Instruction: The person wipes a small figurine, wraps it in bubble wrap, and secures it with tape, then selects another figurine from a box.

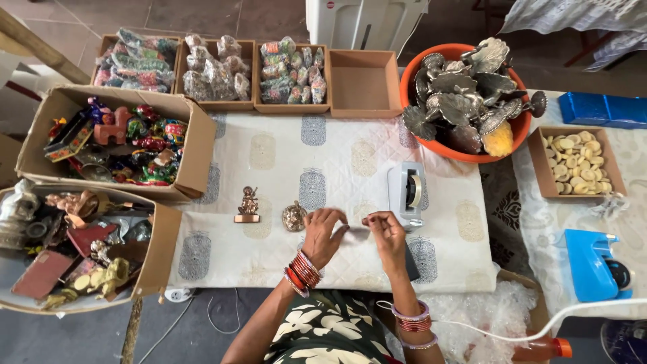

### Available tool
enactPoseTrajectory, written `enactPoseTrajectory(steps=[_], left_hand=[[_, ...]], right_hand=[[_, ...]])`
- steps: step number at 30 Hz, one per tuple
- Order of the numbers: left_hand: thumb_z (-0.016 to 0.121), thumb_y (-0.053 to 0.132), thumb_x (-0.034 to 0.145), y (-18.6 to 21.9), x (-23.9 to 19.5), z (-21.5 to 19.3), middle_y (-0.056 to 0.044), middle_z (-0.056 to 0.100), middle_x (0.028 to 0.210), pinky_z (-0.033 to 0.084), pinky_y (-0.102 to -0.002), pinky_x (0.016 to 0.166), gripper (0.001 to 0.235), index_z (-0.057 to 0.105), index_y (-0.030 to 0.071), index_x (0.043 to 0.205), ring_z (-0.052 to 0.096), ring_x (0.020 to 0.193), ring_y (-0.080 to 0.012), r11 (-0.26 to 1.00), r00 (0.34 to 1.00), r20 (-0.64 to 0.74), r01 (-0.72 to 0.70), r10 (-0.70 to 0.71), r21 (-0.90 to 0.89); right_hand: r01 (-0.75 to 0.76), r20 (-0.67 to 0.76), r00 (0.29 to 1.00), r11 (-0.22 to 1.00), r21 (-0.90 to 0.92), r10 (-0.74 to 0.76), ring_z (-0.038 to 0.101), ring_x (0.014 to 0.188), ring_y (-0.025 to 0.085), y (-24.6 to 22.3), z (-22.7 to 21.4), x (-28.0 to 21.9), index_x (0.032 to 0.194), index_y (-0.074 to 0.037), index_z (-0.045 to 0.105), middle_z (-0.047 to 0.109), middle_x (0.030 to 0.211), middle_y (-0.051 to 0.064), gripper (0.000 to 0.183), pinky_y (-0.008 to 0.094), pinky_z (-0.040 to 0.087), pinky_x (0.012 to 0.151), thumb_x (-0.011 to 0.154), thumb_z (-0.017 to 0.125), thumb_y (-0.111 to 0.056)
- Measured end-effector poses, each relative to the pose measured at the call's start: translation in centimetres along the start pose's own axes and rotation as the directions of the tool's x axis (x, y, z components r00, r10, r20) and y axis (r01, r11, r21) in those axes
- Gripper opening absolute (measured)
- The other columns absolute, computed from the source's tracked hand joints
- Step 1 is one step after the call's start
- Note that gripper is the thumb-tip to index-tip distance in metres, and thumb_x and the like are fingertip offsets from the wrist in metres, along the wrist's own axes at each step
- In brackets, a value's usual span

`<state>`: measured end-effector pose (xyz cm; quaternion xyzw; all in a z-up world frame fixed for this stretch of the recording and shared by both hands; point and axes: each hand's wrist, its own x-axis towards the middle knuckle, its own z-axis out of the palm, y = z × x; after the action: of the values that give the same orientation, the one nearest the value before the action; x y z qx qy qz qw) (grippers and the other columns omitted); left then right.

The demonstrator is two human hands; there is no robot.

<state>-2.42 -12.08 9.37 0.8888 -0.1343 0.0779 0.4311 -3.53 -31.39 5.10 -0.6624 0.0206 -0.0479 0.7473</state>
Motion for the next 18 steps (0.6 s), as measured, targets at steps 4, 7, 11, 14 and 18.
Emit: enactPoseTrajectory(steps=[4, 7, 11, 14, 18], left_hand=[[0.068, 0.011, 0.093, -4.5, 0.7, 1.5, -0.003, 0.076, 0.087, 0.041, -0.038, 0.094, 0.008, 0.062, 0.01, 0.098, 0.069, 0.083, -0.0221, 0.99, 0.982, 0.186, 0.063, -0.039, -0.124], [0.068, 0.006, 0.091, -7.0, 0.7, 1.6, -0.011, 0.072, 0.078, 0.044, -0.044, 0.079, 0.007, 0.062, 0.006, 0.094, 0.066, 0.075, -0.029, 0.998, 0.998, 0.039, -0.04, 0.042, -0.056], [0.066, 0.001, 0.09, -13.2, -0.8, 3.2, -0.014, 0.073, 0.09, 0.055, -0.042, 0.073, 0.012, 0.06, 0.002, 0.1, 0.071, 0.083, -0.0301, 0.977, 0.995, 0.081, -0.033, 0.051, -0.21], [0.068, 0.002, 0.088, -16.3, -2.9, 4.2, -0.014, 0.074, 0.091, 0.058, -0.04, 0.075, 0.013, 0.063, 0.002, 0.099, 0.073, 0.084, -0.029, 0.976, 0.969, 0.247, 0.037, 0.017, -0.212], [0.07, 0.002, 0.086, -16.9, -4.4, 3.4, -0.016, 0.074, 0.097, 0.058, -0.04, 0.077, 0.016, 0.064, 0.0, 0.101, 0.074, 0.088, -0.0297, 0.952, 0.928, 0.362, 0.029, 0.088, -0.305]], right_hand=[[-0.047, 0.072, 0.996, 0.999, 0.019, 0.045, 0.072, 0.091, 0.019, 0.9, 1.8, 1.2, 0.104, 0.001, 0.066, 0.073, 0.097, 0.013, 0.018, 0.036, 0.062, 0.088, 0.097, 0.068, -0.016], [-0.012, 0.064, 0.998, 0.998, -0.061, 0.016, 0.066, 0.095, 0.017, 3.4, 2.7, 1.0, 0.11, 0.001, 0.066, 0.07, 0.102, 0.012, 0.018, 0.032, 0.056, 0.09, 0.105, 0.061, -0.015], [-0.23, -0.076, 0.973, 0.896, -0.379, 0.218, 0.067, 0.098, 0.017, 9.0, 0.9, -0.6, 0.118, -0.006, 0.064, 0.07, 0.112, 0.009, 0.024, 0.032, 0.057, 0.088, 0.096, 0.063, -0.015], [-0.264, -0.131, 0.964, 0.767, -0.585, 0.231, 0.067, 0.102, 0.02, 12.8, 0.4, -2.4, 0.125, -0.01, 0.061, 0.069, 0.116, 0.009, 0.034, 0.036, 0.057, 0.087, 0.092, 0.066, -0.017], [0.108, 0.038, 0.989, 0.508, -0.855, -0.145, 0.058, 0.112, 0.038, 19.2, 1.0, -2.4, 0.134, -0.009, 0.059, 0.064, 0.123, 0.021, 0.051, 0.049, 0.048, 0.095, 0.088, 0.074, -0.02]])
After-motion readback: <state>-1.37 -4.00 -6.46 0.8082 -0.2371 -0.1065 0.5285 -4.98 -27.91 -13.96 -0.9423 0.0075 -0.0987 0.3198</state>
